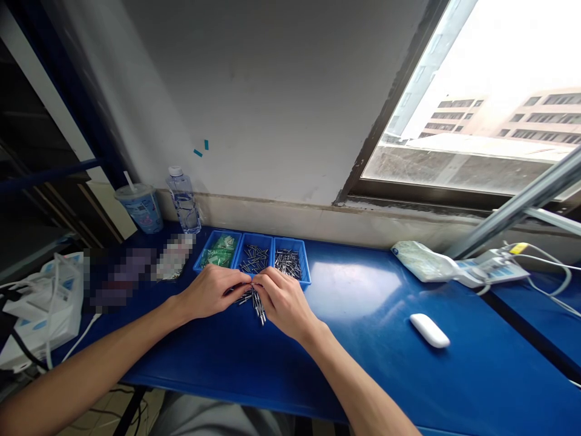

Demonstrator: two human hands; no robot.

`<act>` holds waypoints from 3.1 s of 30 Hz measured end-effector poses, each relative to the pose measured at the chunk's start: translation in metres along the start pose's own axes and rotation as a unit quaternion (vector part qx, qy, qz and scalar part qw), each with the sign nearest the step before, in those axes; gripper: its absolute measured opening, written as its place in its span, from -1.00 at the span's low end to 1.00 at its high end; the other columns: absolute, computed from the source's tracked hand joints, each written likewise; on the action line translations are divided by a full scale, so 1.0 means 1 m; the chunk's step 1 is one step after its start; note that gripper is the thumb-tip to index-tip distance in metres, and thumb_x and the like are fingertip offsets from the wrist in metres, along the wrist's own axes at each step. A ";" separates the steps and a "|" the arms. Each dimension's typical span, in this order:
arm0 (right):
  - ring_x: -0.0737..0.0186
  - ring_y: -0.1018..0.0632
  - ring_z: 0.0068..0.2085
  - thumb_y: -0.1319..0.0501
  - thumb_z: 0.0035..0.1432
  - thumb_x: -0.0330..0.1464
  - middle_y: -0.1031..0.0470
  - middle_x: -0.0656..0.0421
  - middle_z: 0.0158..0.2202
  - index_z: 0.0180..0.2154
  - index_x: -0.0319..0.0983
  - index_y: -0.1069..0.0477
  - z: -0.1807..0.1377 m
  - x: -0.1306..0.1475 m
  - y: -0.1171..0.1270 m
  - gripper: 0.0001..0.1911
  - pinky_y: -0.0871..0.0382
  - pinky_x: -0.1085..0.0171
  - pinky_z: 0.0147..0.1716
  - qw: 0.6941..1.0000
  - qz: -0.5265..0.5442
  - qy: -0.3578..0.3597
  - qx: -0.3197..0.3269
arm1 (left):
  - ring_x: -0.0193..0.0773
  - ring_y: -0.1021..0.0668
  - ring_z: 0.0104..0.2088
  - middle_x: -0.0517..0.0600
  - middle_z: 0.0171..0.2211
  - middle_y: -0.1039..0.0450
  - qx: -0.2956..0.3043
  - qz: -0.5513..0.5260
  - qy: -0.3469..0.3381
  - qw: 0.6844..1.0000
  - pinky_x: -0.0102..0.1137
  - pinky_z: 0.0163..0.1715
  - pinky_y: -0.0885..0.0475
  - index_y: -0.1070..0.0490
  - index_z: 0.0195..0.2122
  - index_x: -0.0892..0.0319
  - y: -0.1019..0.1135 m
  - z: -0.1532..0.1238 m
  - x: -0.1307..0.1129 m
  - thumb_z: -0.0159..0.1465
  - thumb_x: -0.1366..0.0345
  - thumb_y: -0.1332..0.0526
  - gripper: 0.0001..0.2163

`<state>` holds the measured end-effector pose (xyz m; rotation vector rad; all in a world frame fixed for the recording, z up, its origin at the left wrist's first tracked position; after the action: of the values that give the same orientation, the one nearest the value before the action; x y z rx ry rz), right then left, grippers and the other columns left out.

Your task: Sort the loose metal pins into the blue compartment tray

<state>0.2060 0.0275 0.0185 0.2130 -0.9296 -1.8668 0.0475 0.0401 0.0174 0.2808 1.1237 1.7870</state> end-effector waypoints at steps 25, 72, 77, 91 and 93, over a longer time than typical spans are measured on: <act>0.22 -0.56 -0.34 -0.03 0.54 -0.42 -0.54 0.13 -0.26 -0.13 -0.17 -0.42 0.000 -0.008 0.005 -0.79 -0.43 0.26 -0.37 0.998 -0.038 -0.041 -0.032 | -0.28 -0.68 -0.32 -0.06 -0.29 -0.66 -0.038 0.029 0.017 0.999 -0.41 -0.34 -0.43 -0.54 -0.12 0.14 0.006 0.002 0.002 0.53 0.25 -0.15 -0.82; 0.27 -0.51 -0.37 0.02 0.58 -0.34 -0.51 0.13 -0.26 -0.13 -0.20 -0.42 -0.007 -0.010 -0.016 -0.73 -0.32 0.29 -0.41 0.996 -0.006 -0.059 0.066 | -0.21 -0.63 -0.27 -0.03 -0.27 -0.61 -0.041 0.025 0.006 0.999 -0.35 -0.30 -0.46 -0.52 -0.15 0.16 0.001 0.001 0.000 0.47 0.32 -0.20 -0.88; 0.27 -0.50 -0.38 0.04 0.58 -0.36 -0.49 0.13 -0.27 -0.13 -0.20 -0.42 -0.006 -0.009 -0.015 -0.72 -0.30 0.30 -0.41 0.997 -0.010 -0.051 0.064 | -0.22 -0.63 -0.27 -0.03 -0.28 -0.62 -0.037 0.026 0.003 0.999 -0.35 -0.30 -0.46 -0.53 -0.15 0.17 0.000 0.001 -0.001 0.48 0.32 -0.19 -0.87; 0.27 -0.58 -0.34 -0.03 0.53 -0.46 -0.58 0.12 -0.23 -0.13 -0.19 -0.50 -0.004 -0.014 -0.002 -0.73 -0.39 0.31 -0.36 0.998 -0.043 -0.042 -0.009 | -0.30 -0.63 -0.36 -0.06 -0.30 -0.63 -0.063 0.012 0.036 0.997 -0.40 -0.35 -0.41 -0.53 -0.20 0.16 0.010 0.002 0.000 0.49 0.31 -0.21 -0.86; 0.28 -0.59 -0.33 -0.05 0.52 -0.47 -0.58 0.12 -0.23 -0.12 -0.19 -0.52 -0.004 -0.014 0.001 -0.74 -0.42 0.32 -0.35 0.998 -0.044 -0.038 -0.024 | -0.29 -0.63 -0.34 -0.06 -0.30 -0.63 -0.066 0.013 0.037 0.997 -0.40 -0.34 -0.40 -0.53 -0.20 0.16 0.011 0.002 0.000 0.49 0.31 -0.22 -0.87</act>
<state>0.2155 0.0368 0.0136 0.1563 -0.9381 -1.9873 0.0424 0.0405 0.0269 0.1518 1.0513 1.8995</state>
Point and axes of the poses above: each hand's wrist, its own z-axis towards the middle knuckle, its own y-axis out of the back of the hand, x = y × z, the point moved 6 cm from there along z, towards the middle knuckle
